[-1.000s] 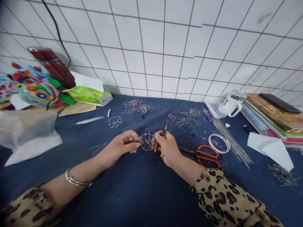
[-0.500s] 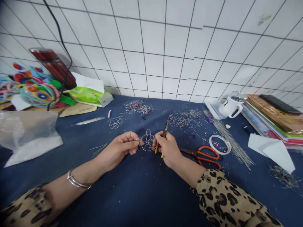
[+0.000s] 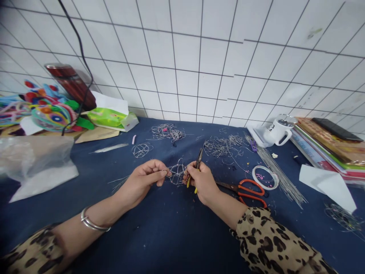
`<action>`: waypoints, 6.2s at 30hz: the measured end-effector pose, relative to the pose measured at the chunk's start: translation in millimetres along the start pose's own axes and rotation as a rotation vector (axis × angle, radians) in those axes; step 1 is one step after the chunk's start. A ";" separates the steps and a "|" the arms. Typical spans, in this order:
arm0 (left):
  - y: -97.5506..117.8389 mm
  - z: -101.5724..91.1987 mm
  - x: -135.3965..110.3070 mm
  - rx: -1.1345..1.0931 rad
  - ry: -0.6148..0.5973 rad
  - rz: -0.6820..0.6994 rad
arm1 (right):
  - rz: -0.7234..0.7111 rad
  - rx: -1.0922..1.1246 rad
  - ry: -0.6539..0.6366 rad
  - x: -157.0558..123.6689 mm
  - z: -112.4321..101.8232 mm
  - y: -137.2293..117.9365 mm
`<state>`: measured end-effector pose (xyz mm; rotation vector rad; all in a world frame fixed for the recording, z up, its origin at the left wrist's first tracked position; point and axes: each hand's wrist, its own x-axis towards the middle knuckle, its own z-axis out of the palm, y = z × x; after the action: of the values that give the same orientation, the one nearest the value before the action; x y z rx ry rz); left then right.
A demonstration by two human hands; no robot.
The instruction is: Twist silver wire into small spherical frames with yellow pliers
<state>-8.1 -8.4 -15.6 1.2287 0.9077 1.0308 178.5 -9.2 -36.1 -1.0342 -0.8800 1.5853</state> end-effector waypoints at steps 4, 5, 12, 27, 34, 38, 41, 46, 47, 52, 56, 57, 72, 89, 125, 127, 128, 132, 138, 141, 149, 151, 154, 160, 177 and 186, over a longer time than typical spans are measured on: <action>0.2 0.4 -0.5 -0.002 0.002 0.002 | 0.001 -0.004 -0.007 -0.2 -0.2 0.0; 0.1 0.4 -0.4 -0.002 0.000 0.000 | -0.001 -0.005 -0.009 -0.5 -0.1 -0.1; 0.4 0.1 0.1 0.007 0.006 -0.008 | -0.009 -0.011 -0.014 -2.3 1.3 -0.5; -2.6 -2.4 3.8 0.007 0.018 -0.051 | -0.029 0.008 -0.019 -3.6 3.3 1.3; -7.3 -5.3 5.2 -0.019 0.033 -0.086 | -0.019 0.006 -0.007 -2.2 2.7 1.5; -5.8 -4.5 5.0 -0.036 0.050 -0.069 | -0.018 0.008 0.000 -2.4 2.4 1.8; -4.7 -4.0 4.8 -0.042 0.052 -0.068 | -0.012 0.003 0.006 -2.3 2.3 2.1; -4.7 -4.8 4.3 -0.061 0.050 -0.058 | -0.008 0.000 0.011 -3.1 2.8 1.2; -4.7 -5.1 4.2 -0.065 0.047 -0.057 | -0.009 0.002 0.012 -3.4 3.1 0.8; -3.6 -5.6 3.9 -0.059 0.024 -0.050 | -0.017 0.014 0.017 -4.4 4.4 0.0; -2.5 -4.6 4.3 -0.012 -0.015 -0.034 | -0.020 0.030 0.032 -4.4 4.8 0.1; -2.5 -4.4 4.7 0.006 -0.023 -0.032 | -0.020 0.032 0.036 -4.3 4.9 0.0; -11.7 -6.3 8.6 0.206 0.079 -0.032 | -0.039 0.017 0.050 -3.9 6.5 -0.3; -18.9 -12.5 10.3 0.774 0.118 0.348 | -0.071 -0.013 0.018 -4.4 6.8 3.1; -6.1 -22.2 17.5 0.286 -0.229 -0.009 | -0.057 0.029 0.044 -0.1 1.0 5.4; -6.4 -22.6 17.3 0.290 -0.235 -0.025 | -0.055 0.032 0.044 0.1 0.5 5.8; -6.4 -22.9 17.1 0.291 -0.240 -0.032 | -0.055 0.033 0.042 0.1 0.3 5.8; -5.6 -24.6 16.5 0.215 -0.260 -0.084 | -0.057 0.035 0.036 -0.3 -0.2 5.5; -7.3 -27.4 17.8 0.008 -0.276 -0.207 | -0.058 0.048 0.028 -0.1 -1.4 6.4; -7.7 -26.5 17.1 -0.073 -0.313 -0.232 | -0.065 0.043 0.028 0.5 -1.7 7.4; -7.0 -23.0 14.6 -0.044 -0.361 -0.225 | -0.051 0.027 0.055 -1.6 1.1 4.3; -7.3 -22.6 14.5 -0.031 -0.365 -0.216 | -0.054 0.018 0.064 -2.2 2.6 2.7; -7.3 -21.8 14.1 -0.025 -0.376 -0.195 | -0.050 0.000 0.080 -2.9 4.1 1.4; -6.0 -19.4 13.3 -0.019 -0.404 -0.178 | -0.064 0.003 0.069 -3.1 3.2 3.7; -5.7 -15.7 12.1 0.052 -0.329 -0.096 | -0.060 0.001 0.080 -3.1 4.4 2.8; 2.0 -16.8 11.4 0.162 -0.316 -0.067 | -0.057 -0.012 0.087 -2.9 3.8 2.7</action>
<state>-20.9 7.5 -15.8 1.4389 0.7893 0.6953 174.4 -12.8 -36.7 -1.0694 -0.8533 1.4788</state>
